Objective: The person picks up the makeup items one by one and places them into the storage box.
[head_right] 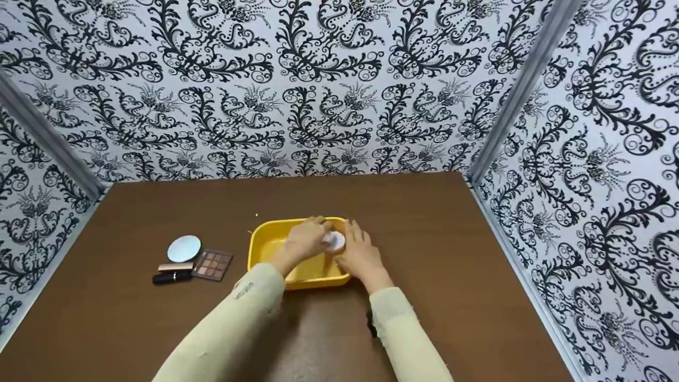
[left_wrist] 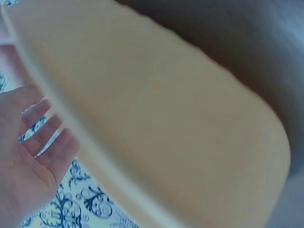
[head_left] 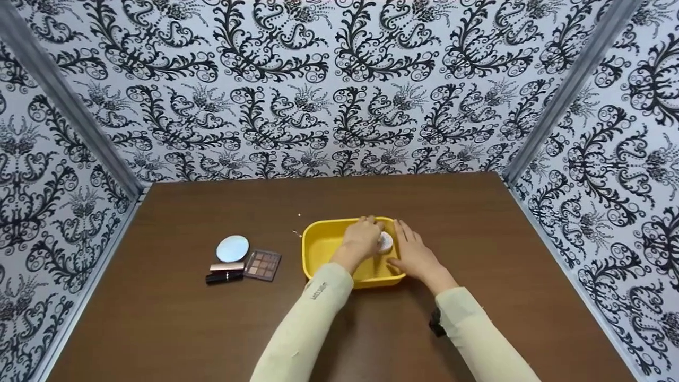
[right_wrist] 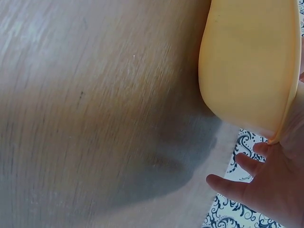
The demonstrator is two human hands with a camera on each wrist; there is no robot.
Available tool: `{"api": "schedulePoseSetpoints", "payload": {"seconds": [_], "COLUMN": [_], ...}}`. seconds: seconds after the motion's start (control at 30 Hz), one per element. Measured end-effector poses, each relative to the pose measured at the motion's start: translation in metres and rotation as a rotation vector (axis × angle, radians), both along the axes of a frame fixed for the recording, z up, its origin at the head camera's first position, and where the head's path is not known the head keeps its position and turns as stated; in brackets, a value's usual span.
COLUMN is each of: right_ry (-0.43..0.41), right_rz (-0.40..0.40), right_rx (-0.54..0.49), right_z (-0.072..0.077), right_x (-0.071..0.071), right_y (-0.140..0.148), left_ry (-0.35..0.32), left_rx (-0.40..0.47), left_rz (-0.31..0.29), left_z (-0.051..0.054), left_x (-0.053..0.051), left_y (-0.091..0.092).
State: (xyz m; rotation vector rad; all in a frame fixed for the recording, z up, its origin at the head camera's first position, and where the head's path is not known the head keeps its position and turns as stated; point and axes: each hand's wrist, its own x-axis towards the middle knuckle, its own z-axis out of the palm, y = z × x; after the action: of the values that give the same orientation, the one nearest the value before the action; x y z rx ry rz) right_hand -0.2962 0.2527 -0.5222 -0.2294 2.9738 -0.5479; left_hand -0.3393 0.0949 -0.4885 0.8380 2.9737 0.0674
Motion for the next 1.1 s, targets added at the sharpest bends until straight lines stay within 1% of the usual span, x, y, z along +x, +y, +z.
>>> {"api": "schedulePoseSetpoints", "payload": {"seconds": [0.1, 0.2, 0.37, 0.47, 0.57, 0.63, 0.73, 0.8, 0.93, 1.0, 1.1], "right_ry": [0.007, 0.001, -0.027, -0.037, -0.053, -0.049, -0.031, -0.020, -0.014, -0.024, -0.040], "right_rz": [0.000, -0.001, -0.012, -0.014, -0.018, -0.016, -0.010, -0.004, 0.011, 0.009, 0.012], "right_rx": [0.005, -0.009, -0.028, -0.027, -0.029, -0.030, -0.025, -0.020, -0.011, -0.017, -0.020], "right_z": [0.001, 0.001, 0.000, -0.001, -0.002, -0.002, -0.002, -0.001, -0.002, -0.002, -0.003], "right_x": [-0.002, -0.004, -0.003, -0.001, 0.001, 0.001, -0.001, -0.002, -0.004, -0.005, -0.005], "right_y": [0.000, 0.001, 0.001, 0.003, 0.005, 0.007, 0.008, 0.008, 0.005, 0.002, -0.002], "left_ry": [0.036, 0.064, 0.065, 0.069, 0.078, 0.088, 0.104, 0.113, 0.116, 0.094, 0.030], "left_rx": [0.014, 0.042, 0.067, 0.082, 0.104, 0.125, 0.163, 0.184, 0.207, 0.202, 0.189], "left_rz": [0.011, 0.037, 0.098, 0.137, 0.168, 0.195, 0.247, 0.285, 0.355, 0.384, 0.432], "left_z": [0.009, 0.017, 0.030, 0.035, 0.037, 0.039, 0.039, 0.038, 0.031, 0.025, 0.013], "left_x": [-0.004, -0.008, -0.012, -0.014, -0.016, -0.018, -0.020, -0.020, -0.016, -0.013, -0.008], "left_y": [-0.013, -0.028, -0.057, -0.075, -0.095, -0.109, -0.133, -0.150, -0.181, -0.195, -0.216]}}
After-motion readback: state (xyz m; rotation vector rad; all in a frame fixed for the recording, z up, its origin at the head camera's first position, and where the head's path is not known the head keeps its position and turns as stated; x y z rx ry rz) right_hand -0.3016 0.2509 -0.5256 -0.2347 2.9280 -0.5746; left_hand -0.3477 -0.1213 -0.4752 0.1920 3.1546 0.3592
